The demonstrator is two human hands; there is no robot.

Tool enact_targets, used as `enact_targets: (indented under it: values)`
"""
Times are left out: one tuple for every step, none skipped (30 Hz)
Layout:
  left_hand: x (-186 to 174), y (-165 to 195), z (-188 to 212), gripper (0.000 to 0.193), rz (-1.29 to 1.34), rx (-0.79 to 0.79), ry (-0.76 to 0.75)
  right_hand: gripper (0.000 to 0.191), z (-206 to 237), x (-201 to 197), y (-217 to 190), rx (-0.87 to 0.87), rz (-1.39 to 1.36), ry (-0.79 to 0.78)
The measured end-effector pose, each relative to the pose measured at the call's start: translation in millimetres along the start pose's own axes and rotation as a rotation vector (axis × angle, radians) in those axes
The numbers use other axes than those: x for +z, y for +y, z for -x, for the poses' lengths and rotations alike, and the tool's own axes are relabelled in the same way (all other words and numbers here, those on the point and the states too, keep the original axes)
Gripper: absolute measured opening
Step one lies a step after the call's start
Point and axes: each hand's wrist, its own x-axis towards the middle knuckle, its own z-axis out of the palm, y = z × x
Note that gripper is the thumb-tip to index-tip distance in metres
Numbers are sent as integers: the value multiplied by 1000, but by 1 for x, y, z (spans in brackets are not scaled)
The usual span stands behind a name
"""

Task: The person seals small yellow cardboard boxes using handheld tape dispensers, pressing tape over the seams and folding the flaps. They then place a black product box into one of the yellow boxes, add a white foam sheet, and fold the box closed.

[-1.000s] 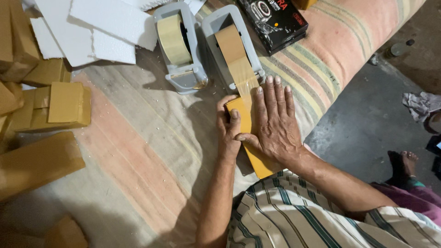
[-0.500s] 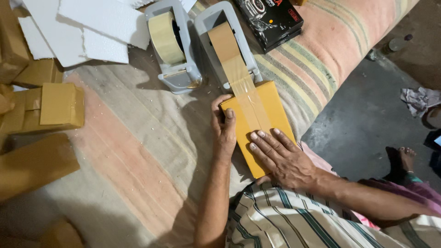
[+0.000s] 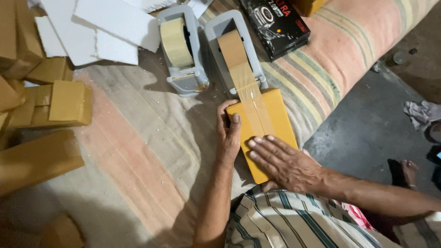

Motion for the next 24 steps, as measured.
enact_targets:
  values:
    - [-1,-2,0,50,-1,-3,9,88,-3,-2,0,-75,-49,38]
    - [-2,-5,0,50,-2,-5,13,91,-6,-5,2,-145,-97,78]
    - [-2,-7,-1,51,0,-4,11,85,-8,-9,7,-76,-126,180]
    - [-3,-9,-1,51,29,-31,11,80,-9,-16,14,-5,-151,280]
    - [-3,-11,-1,52,57,-62,14,76,-11,-23,22,65,-180,378]
    - [-4,-12,-1,52,82,-94,22,78,-14,-29,30,240,-212,486]
    - [-4,-12,-2,52,74,-70,16,81,-18,-34,39,415,-245,591]
    - [-4,-11,-2,52,65,-48,7,79,-27,-38,53,481,-413,568]
    - [-4,-9,-2,51,57,-29,-6,78,-38,-40,69,550,-581,541]
    - [-3,-6,-2,50,61,-29,-11,77,-45,-41,76,617,-745,513]
    - [-2,-3,-2,49,66,-23,-15,76,-48,-40,76,628,-828,532]
    - [-1,1,-2,48,70,-13,-18,75,-53,-37,76,633,-911,551]
    - [0,4,-3,47,61,-9,-19,74,-56,-35,76,636,-998,564]
    - [1,8,-2,46,46,-10,-14,72,-58,-33,76,654,-1086,583]
    - [1,11,-2,45,28,-16,-9,71,-58,-31,75,675,-1180,601]
    - [1,14,-2,44,39,-27,-11,70,-57,-29,75,704,-1269,620]
    - [1,15,-2,43,57,-38,-18,63,-56,-28,76,624,-1105,631]
    - [1,15,-3,41,73,-50,-22,56,-55,-27,79,543,-945,635]
    - [1,15,-3,40,70,-52,-18,49,-55,-25,81,461,-792,635]
    - [1,14,-3,38,68,-55,-15,48,-54,-23,83,478,-780,634]
    - [1,12,-4,37,68,-54,-15,47,-54,-22,85,494,-764,634]
    - [1,11,-5,35,35,-37,-4,46,-54,-20,87,508,-751,634]
    - [1,9,-5,34,2,-24,7,44,-54,-20,87,507,-777,634]
    - [1,8,-4,32,-29,-11,15,42,-55,-20,87,509,-802,634]
